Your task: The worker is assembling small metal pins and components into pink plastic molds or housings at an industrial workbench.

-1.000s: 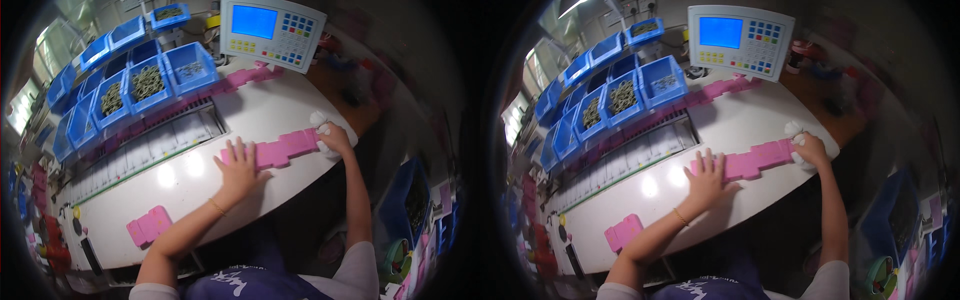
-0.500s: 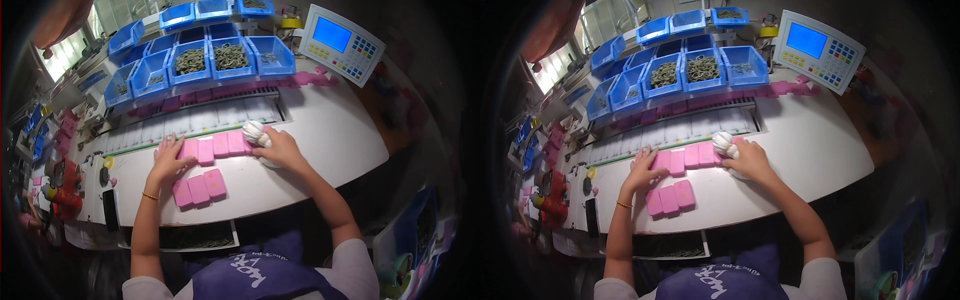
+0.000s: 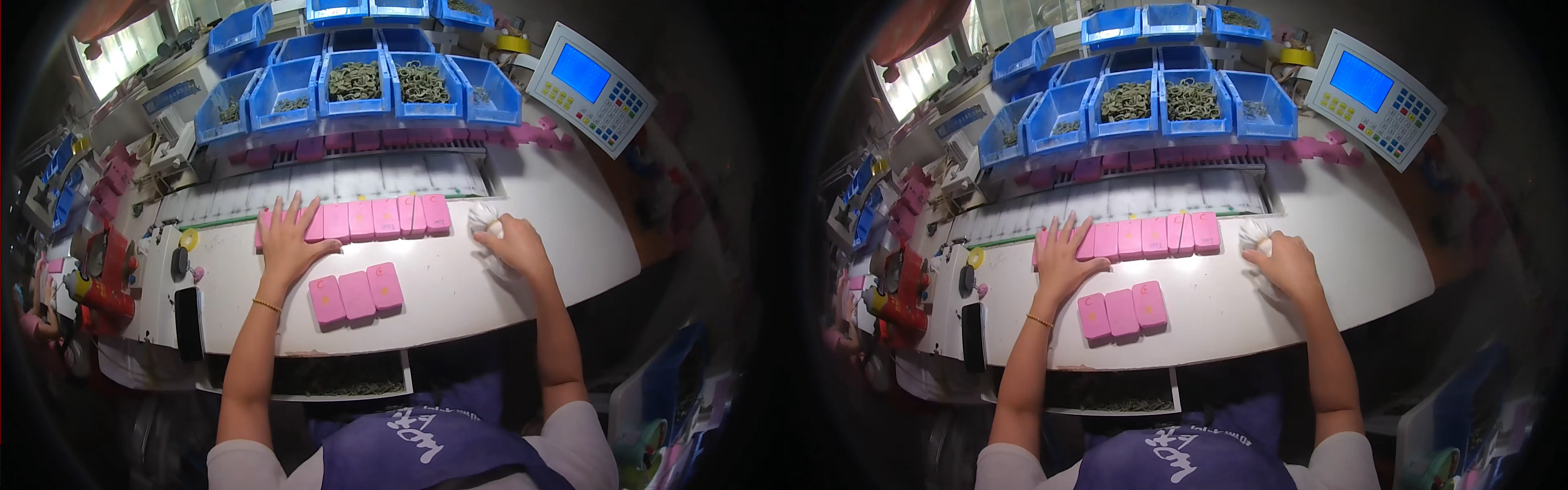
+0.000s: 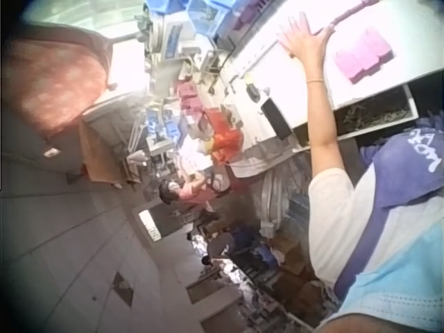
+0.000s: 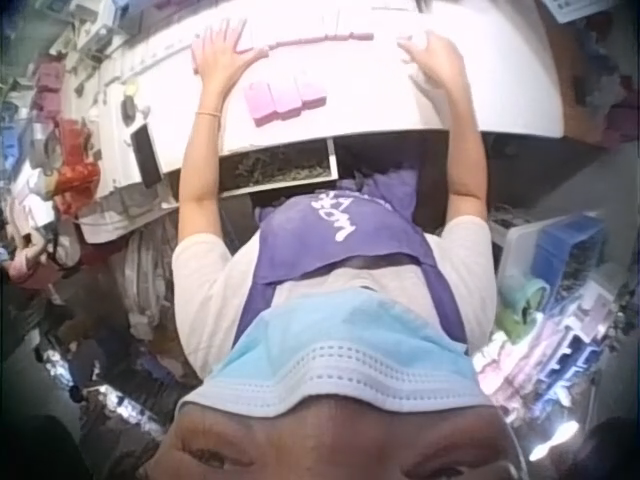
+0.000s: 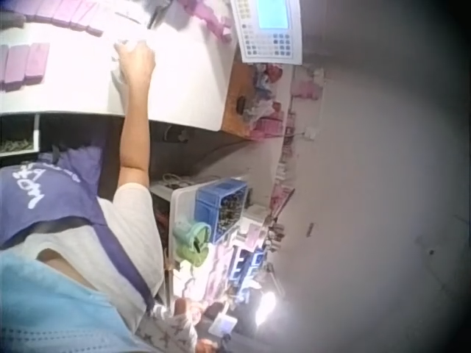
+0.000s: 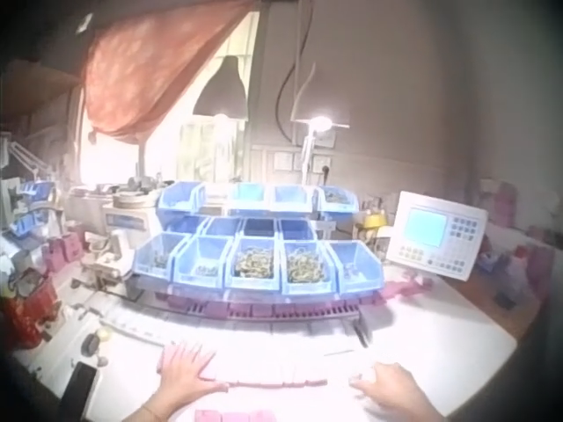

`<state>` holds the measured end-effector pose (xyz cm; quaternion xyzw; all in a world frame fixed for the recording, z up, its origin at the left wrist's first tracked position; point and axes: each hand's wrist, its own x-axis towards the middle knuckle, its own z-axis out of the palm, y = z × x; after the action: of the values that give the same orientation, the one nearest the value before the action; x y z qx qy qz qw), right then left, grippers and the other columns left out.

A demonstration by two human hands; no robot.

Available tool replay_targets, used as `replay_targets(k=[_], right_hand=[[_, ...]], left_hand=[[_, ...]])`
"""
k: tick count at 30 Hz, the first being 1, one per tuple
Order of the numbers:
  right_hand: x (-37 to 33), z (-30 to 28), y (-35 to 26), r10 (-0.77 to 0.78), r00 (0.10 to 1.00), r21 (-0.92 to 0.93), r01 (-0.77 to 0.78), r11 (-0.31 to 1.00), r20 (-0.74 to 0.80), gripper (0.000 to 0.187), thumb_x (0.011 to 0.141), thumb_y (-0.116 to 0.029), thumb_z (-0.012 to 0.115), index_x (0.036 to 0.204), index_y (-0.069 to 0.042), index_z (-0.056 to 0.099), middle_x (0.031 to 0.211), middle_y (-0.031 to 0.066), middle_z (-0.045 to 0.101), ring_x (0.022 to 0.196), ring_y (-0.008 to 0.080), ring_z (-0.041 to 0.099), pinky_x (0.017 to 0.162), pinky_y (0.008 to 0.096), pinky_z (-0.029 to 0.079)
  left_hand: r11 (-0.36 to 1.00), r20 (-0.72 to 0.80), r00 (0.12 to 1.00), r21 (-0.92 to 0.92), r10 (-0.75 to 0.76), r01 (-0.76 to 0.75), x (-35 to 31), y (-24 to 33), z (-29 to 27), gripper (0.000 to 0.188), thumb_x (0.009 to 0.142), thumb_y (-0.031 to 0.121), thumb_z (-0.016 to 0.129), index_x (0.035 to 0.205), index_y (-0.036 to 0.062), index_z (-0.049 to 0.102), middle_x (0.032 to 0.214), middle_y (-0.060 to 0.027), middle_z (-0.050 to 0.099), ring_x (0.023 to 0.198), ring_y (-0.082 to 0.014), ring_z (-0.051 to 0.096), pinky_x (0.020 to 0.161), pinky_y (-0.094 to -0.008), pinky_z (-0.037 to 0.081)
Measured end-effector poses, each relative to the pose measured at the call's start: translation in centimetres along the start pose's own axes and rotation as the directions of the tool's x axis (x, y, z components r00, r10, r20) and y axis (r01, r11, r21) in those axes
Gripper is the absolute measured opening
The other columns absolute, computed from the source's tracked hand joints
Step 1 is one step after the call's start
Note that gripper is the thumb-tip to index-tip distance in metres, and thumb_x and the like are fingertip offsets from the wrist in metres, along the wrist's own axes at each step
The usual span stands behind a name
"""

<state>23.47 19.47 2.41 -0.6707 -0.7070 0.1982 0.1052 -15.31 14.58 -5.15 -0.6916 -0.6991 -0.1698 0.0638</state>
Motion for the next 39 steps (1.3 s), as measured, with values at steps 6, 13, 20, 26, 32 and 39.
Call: replay_targets(k=[6, 13, 20, 26, 32, 39], right_hand=[[-1.1, 4.4, 0.1, -0.574, 0.780, -0.219, 0.533, 0.818, -0.249, 0.084, 0.084, -0.050, 0.073, 0.147, -0.004, 0.042, 0.148, 0.0235, 0.044, 0.140, 0.0456, 0.034, 0.114, 0.0519, 0.029], [-5.7, 7.5, -2.6, -0.788, 0.591, 0.123, 0.807, 0.578, -0.174, 0.068, 0.082, -0.033, 0.078, 0.140, -0.009, 0.051, 0.142, 0.0192, 0.051, 0.122, 0.0392, 0.052, 0.104, 0.0457, 0.044], [-2.9, 11.9, -6.6, -0.783, 0.558, 0.170, 0.829, 0.532, -0.275, 0.044, 0.083, -0.021, 0.074, 0.122, -0.008, 0.059, 0.133, 0.0153, 0.057, 0.103, 0.0337, 0.057, 0.092, 0.0422, 0.051], [0.0, 5.4, 0.9, -0.639, 0.558, 0.089, 0.786, 0.612, -0.530, 0.029, 0.087, -0.020, 0.073, 0.113, -0.008, 0.070, 0.121, 0.0117, 0.067, 0.110, 0.0315, 0.060, 0.096, 0.0400, 0.049], [7.4, -0.5, 18.9, 0.066, 0.706, 0.259, 0.169, 0.951, -0.705, 0.035, 0.094, -0.025, 0.066, 0.123, -0.006, 0.064, 0.113, 0.0169, 0.069, 0.109, 0.0361, 0.059, 0.097, 0.0440, 0.047], [17.9, -2.7, 27.0, 0.181, 0.673, 0.270, 0.028, 0.963, -0.717, 0.044, 0.096, -0.027, 0.060, 0.132, -0.003, 0.056, 0.116, 0.0181, 0.068, 0.115, 0.0381, 0.057, 0.099, 0.0461, 0.046]], left_hand=[[0.997, 0.020, 0.997, -0.026, 0.078, -0.078, -0.8, -1.3, -0.8, 0.096, 0.078, 0.075, 0.061, 0.152, 0.0177, 0.041, 0.162, -0.0171, 0.027, 0.151, -0.0410, 0.016, 0.119, -0.0618, 0.008], [0.918, 0.167, 0.980, -0.396, 0.107, -0.033, -11.3, 6.6, -5.3, 0.079, 0.085, 0.049, 0.070, 0.153, 0.0199, 0.041, 0.164, -0.0186, 0.021, 0.152, -0.0433, 0.009, 0.119, -0.0619, 0.008], [0.968, 0.130, 0.973, -0.186, 0.193, -0.167, -5.7, 5.9, -2.8, 0.066, 0.083, 0.047, 0.072, 0.142, 0.0240, 0.056, 0.161, -0.0095, 0.033, 0.150, -0.0445, 0.013, 0.118, -0.0647, 0.008], [0.971, 0.161, 0.961, -0.119, 0.227, -0.209, -5.7, 7.8, -2.4, 0.066, 0.084, 0.036, 0.073, 0.144, 0.0173, 0.054, 0.161, -0.0168, 0.030, 0.150, -0.0463, 0.014, 0.118, -0.0641, 0.008], [0.919, 0.150, 0.917, -0.206, 0.370, -0.337, -7.8, 13.8, -1.9, 0.066, 0.084, 0.031, 0.074, 0.144, 0.0134, 0.052, 0.158, -0.0259, 0.028, 0.148, -0.0500, 0.016, 0.118, -0.0641, 0.008], [0.817, 0.358, 0.742, -0.361, 0.567, -0.450, -6.5, 19.4, 0.3, 0.064, 0.087, 0.040, 0.072, 0.144, 0.0196, 0.053, 0.156, -0.0229, 0.035, 0.147, -0.0462, 0.024, 0.117, -0.0632, 0.011]])
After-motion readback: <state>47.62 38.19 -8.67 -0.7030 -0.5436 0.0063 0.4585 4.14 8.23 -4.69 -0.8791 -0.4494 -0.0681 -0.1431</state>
